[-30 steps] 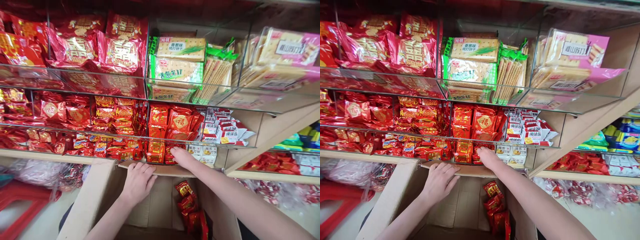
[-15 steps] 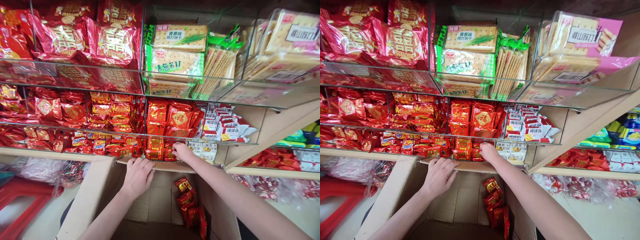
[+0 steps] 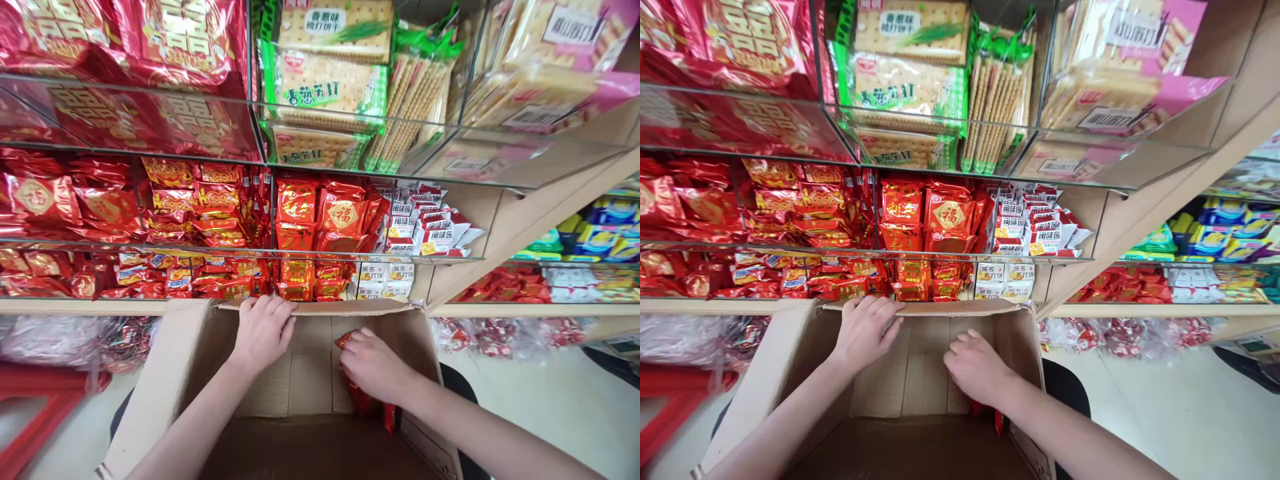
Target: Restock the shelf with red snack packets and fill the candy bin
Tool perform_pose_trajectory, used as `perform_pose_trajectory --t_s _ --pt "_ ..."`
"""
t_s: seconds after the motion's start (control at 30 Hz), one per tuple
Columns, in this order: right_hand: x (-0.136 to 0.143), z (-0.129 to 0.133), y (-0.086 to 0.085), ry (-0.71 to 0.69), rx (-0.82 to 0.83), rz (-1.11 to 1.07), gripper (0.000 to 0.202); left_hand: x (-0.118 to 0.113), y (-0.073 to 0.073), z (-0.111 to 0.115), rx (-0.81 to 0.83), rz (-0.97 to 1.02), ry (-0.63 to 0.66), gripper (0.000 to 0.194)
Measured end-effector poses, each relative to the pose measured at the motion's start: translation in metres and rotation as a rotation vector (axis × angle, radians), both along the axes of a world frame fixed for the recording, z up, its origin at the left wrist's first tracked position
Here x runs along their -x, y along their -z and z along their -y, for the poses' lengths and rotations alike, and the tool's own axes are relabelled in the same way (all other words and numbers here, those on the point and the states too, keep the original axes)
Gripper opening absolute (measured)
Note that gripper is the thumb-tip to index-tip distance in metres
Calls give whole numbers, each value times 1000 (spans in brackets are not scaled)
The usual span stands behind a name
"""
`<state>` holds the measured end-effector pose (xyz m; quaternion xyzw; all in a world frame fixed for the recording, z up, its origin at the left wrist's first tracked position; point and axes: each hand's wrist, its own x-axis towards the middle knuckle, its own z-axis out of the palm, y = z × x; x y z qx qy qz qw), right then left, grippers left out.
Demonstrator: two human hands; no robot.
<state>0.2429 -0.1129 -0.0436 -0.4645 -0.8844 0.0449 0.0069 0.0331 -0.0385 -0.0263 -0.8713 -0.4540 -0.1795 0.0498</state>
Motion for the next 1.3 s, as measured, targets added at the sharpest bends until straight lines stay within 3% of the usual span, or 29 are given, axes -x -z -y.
perform_pose_trajectory --t_s 0.17,0.23,0.33,0.6,0.77,0.83,0.93,1.03,1.13,1.3 --pt "11 -5 77 77 242 144 26 3 -1 4 5 1 13 23" --pt "14 -4 93 99 258 156 31 5 -2 6 8 3 9 23" --pt "16 3 101 128 286 164 28 5 -2 8 16 5 -1 23" --pt "10 4 93 233 332 106 26 3 -2 6 -14 0 -8 22" --pt "6 1 62 170 313 -47 18 3 -2 7 -21 -5 -17 23" --pt "5 3 43 220 273 -299 18 2 -2 7 -23 -4 -18 23" --pt "4 8 16 447 285 -840 19 2 -1 7 -26 4 -28 22" --pt "4 12 2 654 357 -1246 25 1 0 7 -29 9 -38 22" --pt "6 14 2 758 338 -1494 27 1 2 7 -38 9 -42 22" --pt "15 16 19 867 415 -1773 26 1 2 7 -46 -2 -43 23"
